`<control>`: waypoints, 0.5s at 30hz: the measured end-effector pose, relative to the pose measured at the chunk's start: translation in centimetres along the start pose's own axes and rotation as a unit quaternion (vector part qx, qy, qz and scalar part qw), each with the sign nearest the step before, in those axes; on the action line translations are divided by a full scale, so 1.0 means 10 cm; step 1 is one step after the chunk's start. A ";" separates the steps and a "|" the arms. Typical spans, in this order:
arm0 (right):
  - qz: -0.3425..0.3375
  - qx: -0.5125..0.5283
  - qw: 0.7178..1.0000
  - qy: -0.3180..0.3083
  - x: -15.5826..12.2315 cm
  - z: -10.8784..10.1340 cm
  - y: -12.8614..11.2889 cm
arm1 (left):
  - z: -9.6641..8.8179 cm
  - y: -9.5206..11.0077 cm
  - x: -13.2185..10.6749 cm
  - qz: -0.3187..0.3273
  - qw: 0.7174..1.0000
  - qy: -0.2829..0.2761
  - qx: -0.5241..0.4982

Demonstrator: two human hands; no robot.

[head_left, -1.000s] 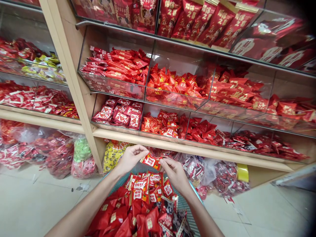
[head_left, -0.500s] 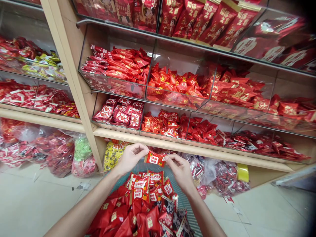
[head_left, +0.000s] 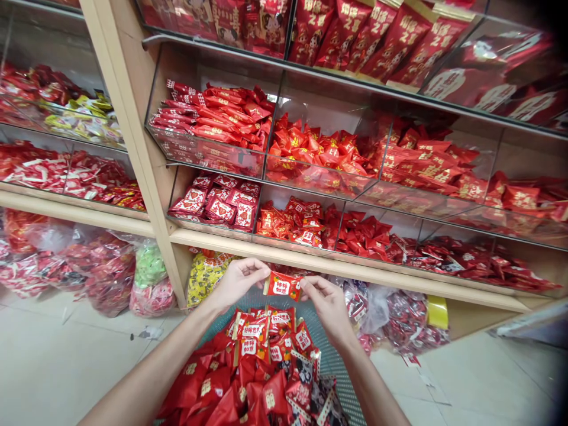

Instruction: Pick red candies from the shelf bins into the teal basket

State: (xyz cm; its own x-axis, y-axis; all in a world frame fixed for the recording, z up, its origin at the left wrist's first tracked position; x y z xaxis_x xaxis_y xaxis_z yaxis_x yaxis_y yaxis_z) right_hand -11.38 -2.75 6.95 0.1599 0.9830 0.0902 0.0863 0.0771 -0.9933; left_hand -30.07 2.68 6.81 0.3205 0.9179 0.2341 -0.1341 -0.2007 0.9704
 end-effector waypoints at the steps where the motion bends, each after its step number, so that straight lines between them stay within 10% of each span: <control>1: 0.004 -0.001 1.000 -0.013 0.00 0.01 0.02 | -0.03 -0.01 0.01 -0.001 1.000 0.000 0.012; 7: 0.063 -0.011 0.990 -0.127 -0.05 0.27 0.25 | -0.34 -0.14 0.08 0.028 0.987 0.123 0.098; 15: 0.165 -0.016 0.976 -0.139 -0.10 0.53 0.60 | -0.34 -0.38 0.14 0.014 0.985 0.075 0.153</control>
State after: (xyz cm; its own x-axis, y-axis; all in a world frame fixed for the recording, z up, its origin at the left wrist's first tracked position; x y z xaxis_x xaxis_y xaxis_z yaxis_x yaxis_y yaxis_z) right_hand -16.24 -2.38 0.55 -0.0877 0.9611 -0.2619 0.1056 -0.2525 -0.9618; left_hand -32.35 5.86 3.29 0.1755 0.9460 0.2726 0.1546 -0.2999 0.9414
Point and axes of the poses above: each hand's wrist, its own x-axis towards the middle knuckle, its own z-axis out of the palm, y = z × x, the point moved 5 cm from there along x, towards the middle knuckle, and after that the axes turned 4 degrees about z, right-handed, at the moved point
